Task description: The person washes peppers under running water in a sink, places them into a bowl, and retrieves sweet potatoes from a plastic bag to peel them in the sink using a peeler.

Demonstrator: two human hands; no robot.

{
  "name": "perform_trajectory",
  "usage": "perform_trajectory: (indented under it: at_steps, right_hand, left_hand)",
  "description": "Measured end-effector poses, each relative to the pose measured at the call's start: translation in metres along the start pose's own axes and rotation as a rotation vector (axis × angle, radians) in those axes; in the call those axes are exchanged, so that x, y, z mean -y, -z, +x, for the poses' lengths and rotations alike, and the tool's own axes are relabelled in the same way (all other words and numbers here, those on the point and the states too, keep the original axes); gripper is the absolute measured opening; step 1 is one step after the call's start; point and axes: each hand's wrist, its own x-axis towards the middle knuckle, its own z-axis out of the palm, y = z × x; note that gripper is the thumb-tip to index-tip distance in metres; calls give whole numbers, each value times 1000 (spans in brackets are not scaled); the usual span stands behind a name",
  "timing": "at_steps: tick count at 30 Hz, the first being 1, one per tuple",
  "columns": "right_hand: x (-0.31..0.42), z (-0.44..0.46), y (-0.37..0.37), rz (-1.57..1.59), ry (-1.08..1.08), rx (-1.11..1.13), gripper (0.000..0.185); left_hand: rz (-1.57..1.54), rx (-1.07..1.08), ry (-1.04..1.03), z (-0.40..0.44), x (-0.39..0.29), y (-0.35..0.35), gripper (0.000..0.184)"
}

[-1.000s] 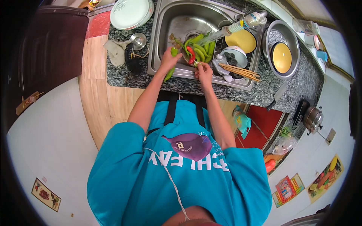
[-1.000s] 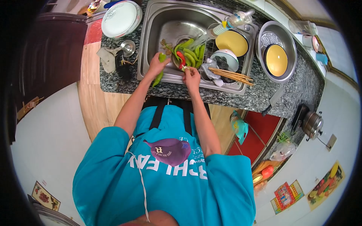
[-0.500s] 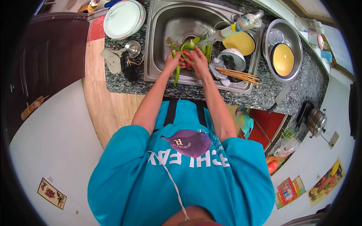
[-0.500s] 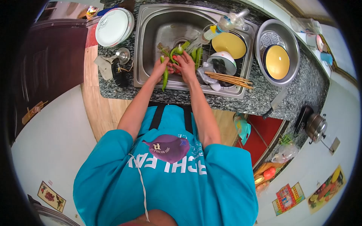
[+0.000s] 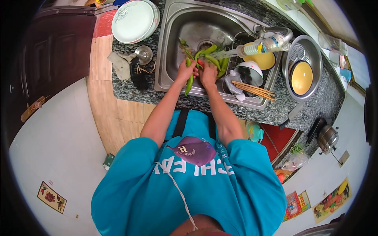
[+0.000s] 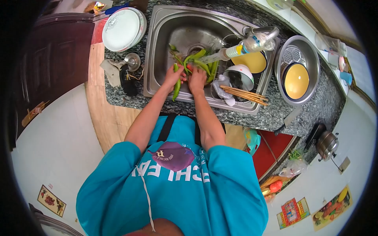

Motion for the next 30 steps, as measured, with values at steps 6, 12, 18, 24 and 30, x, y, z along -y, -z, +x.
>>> perform_trajectory:
  at_steps: [6,12,18,24,30]
  right_hand:
    - [-4,-6,15,160,-228,14,34]
    - [-3,-30,16,294,-260,-134,35]
    - [7,-44,37,984,-578,-45,26]
    - [11,-60,57,1542,-658,112,33]
    - [3,-72,68,778,-240,115,33]
  left_hand:
    - [32,31,-28,4,4,4,19]
    - [160,147,-51,3,4,-2,19]
    - [106,235,-35,4,12,-13,26]
    - [151,411,28,-10,5,-24,31]
    - [-6,452,-148,-31,-1,-31,32]
